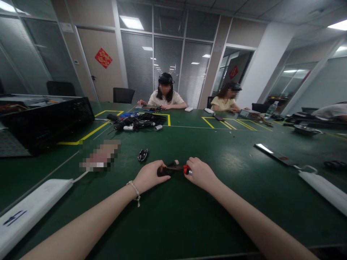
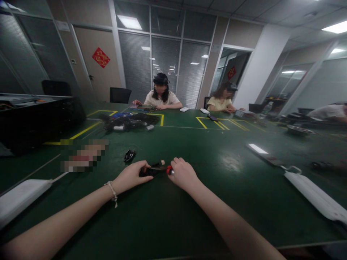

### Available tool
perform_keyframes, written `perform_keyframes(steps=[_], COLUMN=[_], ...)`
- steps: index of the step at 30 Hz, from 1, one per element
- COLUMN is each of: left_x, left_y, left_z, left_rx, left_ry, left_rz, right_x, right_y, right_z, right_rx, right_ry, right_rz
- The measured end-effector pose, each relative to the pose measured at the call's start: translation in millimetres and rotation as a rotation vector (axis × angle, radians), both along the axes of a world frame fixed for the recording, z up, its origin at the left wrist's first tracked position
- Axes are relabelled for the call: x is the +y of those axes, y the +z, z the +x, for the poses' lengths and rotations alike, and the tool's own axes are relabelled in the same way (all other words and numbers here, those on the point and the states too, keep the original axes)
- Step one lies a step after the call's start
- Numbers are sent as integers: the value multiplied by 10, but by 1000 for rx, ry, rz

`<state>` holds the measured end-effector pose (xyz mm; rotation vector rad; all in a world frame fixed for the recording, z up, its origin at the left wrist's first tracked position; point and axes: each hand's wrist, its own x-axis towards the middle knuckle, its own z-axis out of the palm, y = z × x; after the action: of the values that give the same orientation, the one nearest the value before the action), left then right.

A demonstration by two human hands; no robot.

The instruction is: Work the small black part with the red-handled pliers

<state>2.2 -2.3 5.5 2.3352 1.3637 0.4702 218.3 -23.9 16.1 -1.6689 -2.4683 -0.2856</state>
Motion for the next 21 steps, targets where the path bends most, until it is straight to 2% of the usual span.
perform_keyframes(steps=[21], left_x=[-9], left_y=[28], left_z=[2], left_rx=[16], left_ry=[-11], left_rz=[8], right_x=[-12], right_y=[23], right_z=[-18], right_rx=[-21], right_ry=[-17], right_rz=[-17])
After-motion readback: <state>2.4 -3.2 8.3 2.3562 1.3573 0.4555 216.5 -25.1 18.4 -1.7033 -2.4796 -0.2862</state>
